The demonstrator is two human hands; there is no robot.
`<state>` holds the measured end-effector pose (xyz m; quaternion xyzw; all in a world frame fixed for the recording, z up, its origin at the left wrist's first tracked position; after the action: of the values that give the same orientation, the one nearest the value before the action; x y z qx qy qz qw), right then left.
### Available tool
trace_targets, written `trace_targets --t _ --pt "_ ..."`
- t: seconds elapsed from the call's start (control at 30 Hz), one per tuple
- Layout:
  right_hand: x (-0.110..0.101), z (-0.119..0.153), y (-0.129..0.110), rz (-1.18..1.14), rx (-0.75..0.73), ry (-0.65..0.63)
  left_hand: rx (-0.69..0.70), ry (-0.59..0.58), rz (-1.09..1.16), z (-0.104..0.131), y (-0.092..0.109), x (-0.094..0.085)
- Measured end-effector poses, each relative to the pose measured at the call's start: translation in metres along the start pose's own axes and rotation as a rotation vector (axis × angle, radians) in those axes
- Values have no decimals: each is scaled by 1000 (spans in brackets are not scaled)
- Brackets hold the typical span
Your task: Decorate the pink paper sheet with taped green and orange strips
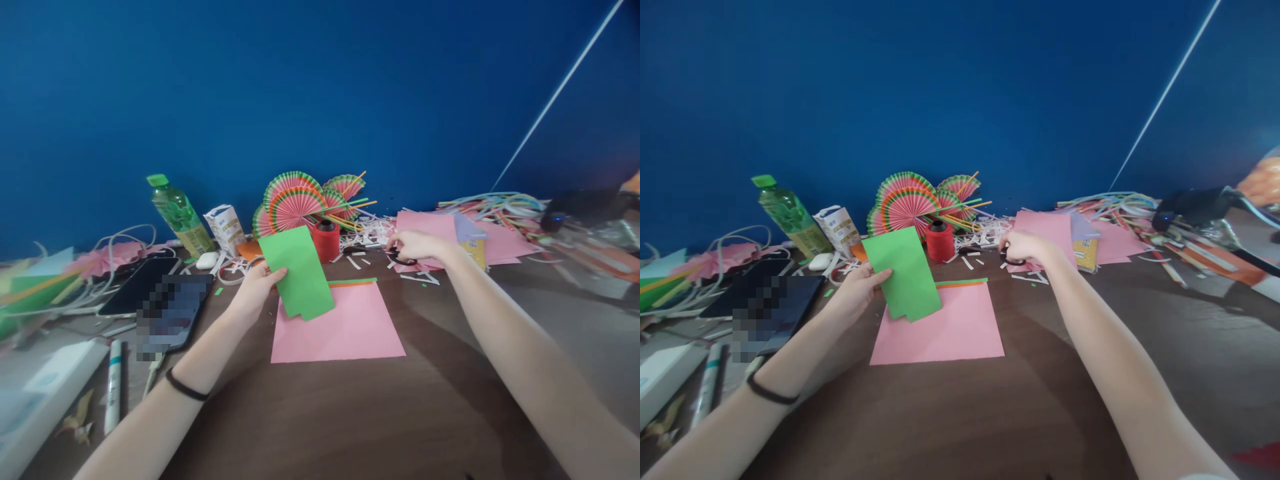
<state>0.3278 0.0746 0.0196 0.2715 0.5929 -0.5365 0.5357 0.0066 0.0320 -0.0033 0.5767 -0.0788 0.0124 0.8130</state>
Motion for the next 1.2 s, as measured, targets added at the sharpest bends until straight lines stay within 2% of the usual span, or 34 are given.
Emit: trace_targets --t 0.1,0.17,0.33,0.4,0.5,0.67,0.87,1.03,1.2 --pt "-3 4 -4 -156 -31 -48 20 2 70 1 4 -1" --pt "-3 8 -12 -233 -107 -64 35 1 132 1 7 -3" --pt "-4 19 -38 -291 -205 -168 48 35 264 2 14 -6" --pt "-4 21 -47 -347 -292 -185 64 45 304 2 16 -7" --pt "-1 21 -57 -427 -426 -232 114 52 359 0 18 -10" --pt "12 15 -66 -480 -549 -374 159 99 447 -3 22 -15" --pt "21 9 -71 -554 -656 -383 154 151 465 -3 25 -16" --pt "24 9 -76 -604 -665 -317 142 152 484 -2 25 -14" --pt "29 6 -81 -560 -680 -271 131 129 484 1 24 -10"
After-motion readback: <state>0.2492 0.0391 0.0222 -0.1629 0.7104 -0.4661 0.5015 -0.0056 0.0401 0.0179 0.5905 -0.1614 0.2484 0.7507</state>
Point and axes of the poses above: each hand's wrist, its own z-axis away from the middle knuckle, its own x-axis out of the palm, y = z × x, the point moved 1 cm from there along -z, towards the middle knuckle, and after that the axes turned 14 degrees about -x, right-handed, at the moved point
